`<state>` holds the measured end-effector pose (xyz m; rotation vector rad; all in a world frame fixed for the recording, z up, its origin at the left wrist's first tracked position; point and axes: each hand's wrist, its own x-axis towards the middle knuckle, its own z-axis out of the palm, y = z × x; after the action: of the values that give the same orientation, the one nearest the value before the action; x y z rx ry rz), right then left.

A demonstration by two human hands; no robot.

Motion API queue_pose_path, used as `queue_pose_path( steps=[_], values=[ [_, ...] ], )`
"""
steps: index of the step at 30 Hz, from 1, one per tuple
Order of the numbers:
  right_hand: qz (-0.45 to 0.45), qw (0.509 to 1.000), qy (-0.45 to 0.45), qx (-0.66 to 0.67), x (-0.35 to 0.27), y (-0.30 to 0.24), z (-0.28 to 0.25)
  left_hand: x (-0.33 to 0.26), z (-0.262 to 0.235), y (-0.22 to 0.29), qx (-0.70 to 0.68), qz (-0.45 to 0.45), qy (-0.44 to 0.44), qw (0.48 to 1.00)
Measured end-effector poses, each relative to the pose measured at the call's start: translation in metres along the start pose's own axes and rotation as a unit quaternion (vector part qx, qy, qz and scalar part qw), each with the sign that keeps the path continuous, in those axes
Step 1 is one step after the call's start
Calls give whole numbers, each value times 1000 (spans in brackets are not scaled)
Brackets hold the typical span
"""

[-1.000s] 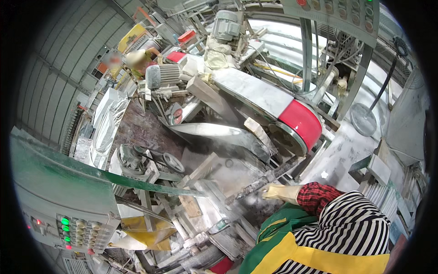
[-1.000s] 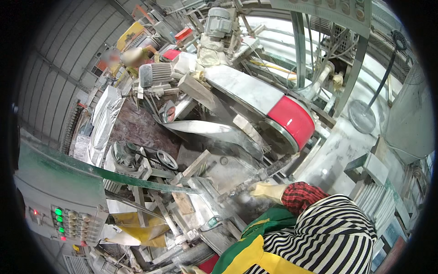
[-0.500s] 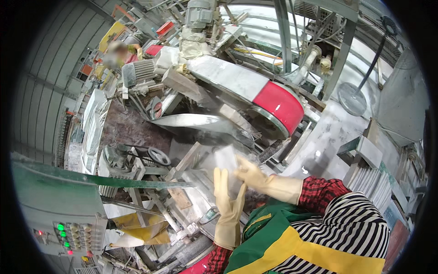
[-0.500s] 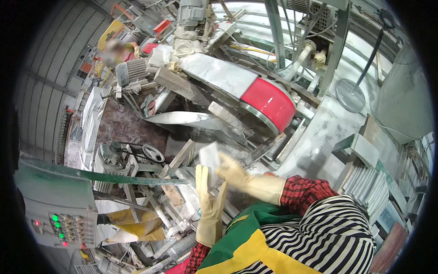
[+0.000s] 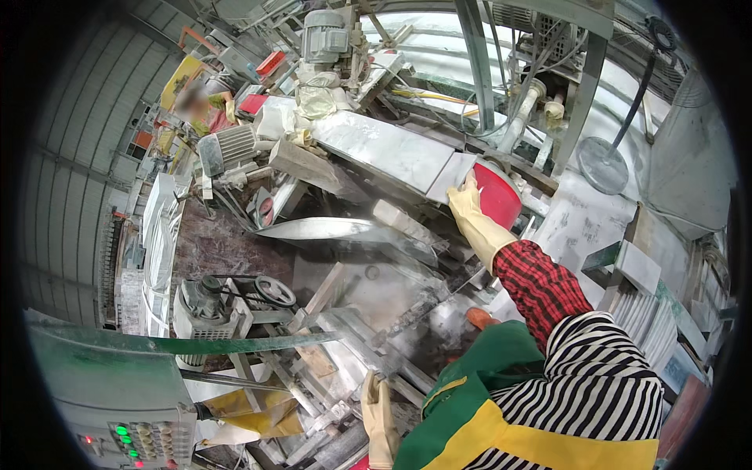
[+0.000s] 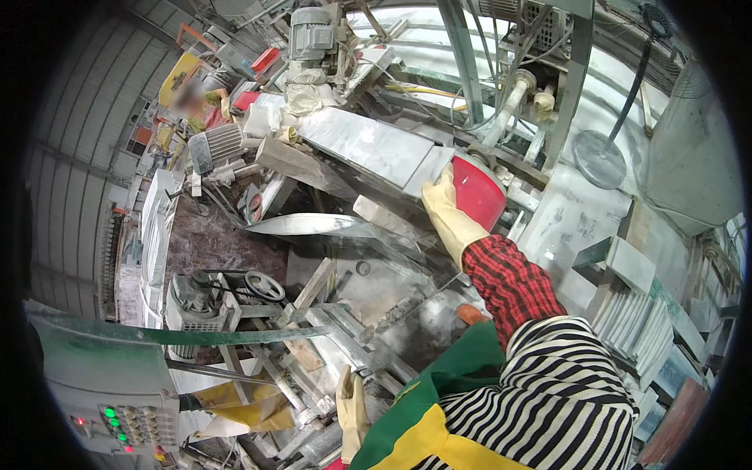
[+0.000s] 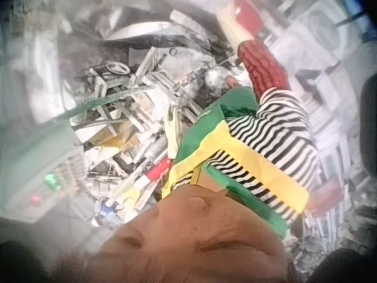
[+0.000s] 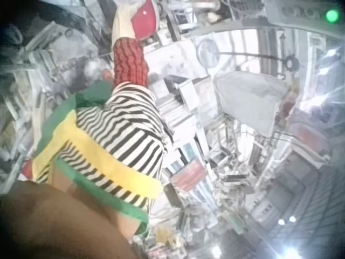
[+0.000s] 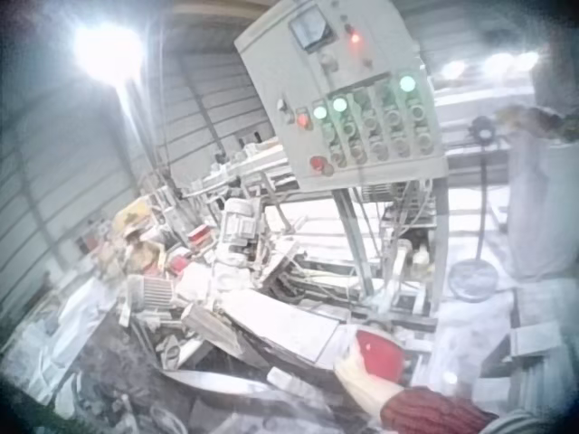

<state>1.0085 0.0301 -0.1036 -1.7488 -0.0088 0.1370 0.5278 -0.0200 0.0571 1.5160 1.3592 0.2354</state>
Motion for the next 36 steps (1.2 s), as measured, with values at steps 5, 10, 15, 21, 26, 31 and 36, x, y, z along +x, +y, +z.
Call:
queue_pose_path(
  steps=[5, 10, 15, 21, 26, 31, 36],
  values=[
    [37, 990, -27, -131, -10, -27, 3, -13, -2, -4, -118, -43, 95, 988],
    [-8, 963, -102, -248, 14, -32, -36, -13, -7, -7, -148, -39, 79, 985],
    [38, 982, -37, 179, 6, -18, -43, -3, -29, -67, -144, 15, 118, 982],
    [124, 883, -238, 386, -19, -43, -56, -14, -86, -157, -188, 9, 188, 964],
    [61, 941, -260, 206, -70, 2, -77, -41, -157, -179, 12, -24, 288, 957],
    [36, 909, -415, -17, -147, 72, -140, -84, -201, -223, -130, 11, 431, 893],
    [-4, 783, -510, -355, -127, 125, -217, -110, -227, -307, 360, -181, 519, 754]
  ],
)
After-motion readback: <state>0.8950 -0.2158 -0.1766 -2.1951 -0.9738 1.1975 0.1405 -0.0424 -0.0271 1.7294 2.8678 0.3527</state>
